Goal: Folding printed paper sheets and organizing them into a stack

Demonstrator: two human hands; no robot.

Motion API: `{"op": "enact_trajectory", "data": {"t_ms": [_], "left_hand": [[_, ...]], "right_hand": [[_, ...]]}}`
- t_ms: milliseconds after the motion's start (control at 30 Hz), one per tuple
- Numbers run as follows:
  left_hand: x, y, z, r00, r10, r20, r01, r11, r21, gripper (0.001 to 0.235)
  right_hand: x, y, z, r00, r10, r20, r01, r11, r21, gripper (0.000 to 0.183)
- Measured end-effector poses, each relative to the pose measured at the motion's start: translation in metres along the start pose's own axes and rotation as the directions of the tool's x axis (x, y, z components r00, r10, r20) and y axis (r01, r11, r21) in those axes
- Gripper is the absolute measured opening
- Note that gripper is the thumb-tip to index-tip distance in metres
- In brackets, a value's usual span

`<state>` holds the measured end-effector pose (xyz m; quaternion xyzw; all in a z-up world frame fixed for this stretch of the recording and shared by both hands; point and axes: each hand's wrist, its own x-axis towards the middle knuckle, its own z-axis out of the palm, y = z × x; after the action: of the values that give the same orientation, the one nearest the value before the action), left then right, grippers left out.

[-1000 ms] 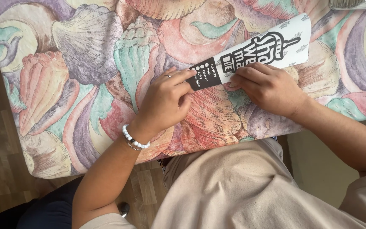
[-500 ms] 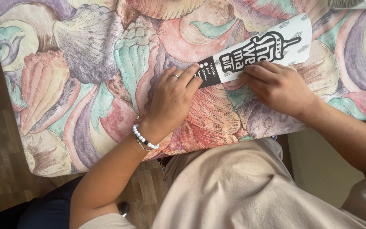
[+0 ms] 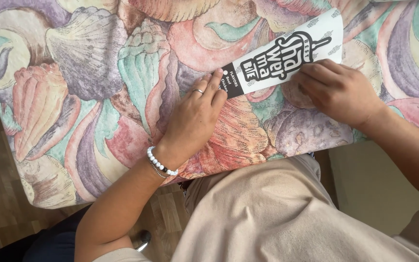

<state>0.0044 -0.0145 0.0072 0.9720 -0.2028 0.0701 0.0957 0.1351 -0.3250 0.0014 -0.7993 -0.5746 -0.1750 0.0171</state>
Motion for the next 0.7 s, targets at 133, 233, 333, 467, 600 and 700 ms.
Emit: {"op": "enact_trajectory", "data": {"t_ms": [133,233,333,467,600,700], "left_hand": [[0.003,-0.001,0.0,0.999,0.01,0.033,-0.011,1.0,0.023,0.013],[0.004,0.0,-0.002,1.0,0.027,0.008,-0.027,1.0,-0.004,0.01],[0.003,-0.002,-0.001,0.999,0.051,-0.006,-0.051,0.999,0.011,0.019],[0.005,-0.004,-0.004,0.999,0.048,0.007,-0.048,0.998,0.031,0.011],[0.008,-0.004,-0.007,0.998,0.062,-0.031,-0.059,0.995,0.076,0.009],[0.012,-0.003,-0.015,0.999,0.045,0.001,-0.045,0.998,0.041,0.01]], "right_hand": [[-0.009,0.006,0.002,1.0,0.018,0.002,-0.018,1.0,0.021,0.015],[-0.008,0.006,0.002,1.0,0.004,-0.004,-0.004,1.0,0.008,0.012],[-0.005,0.007,0.001,1.0,-0.013,-0.014,0.013,1.0,0.0,0.01],[-0.006,0.009,0.002,1.0,-0.026,0.004,0.026,1.0,-0.017,0.012],[-0.005,0.01,0.002,0.999,-0.045,0.011,0.045,0.998,-0.032,0.012],[-0.004,0.01,0.002,1.0,-0.006,0.018,0.005,0.999,0.038,0.01]]}}
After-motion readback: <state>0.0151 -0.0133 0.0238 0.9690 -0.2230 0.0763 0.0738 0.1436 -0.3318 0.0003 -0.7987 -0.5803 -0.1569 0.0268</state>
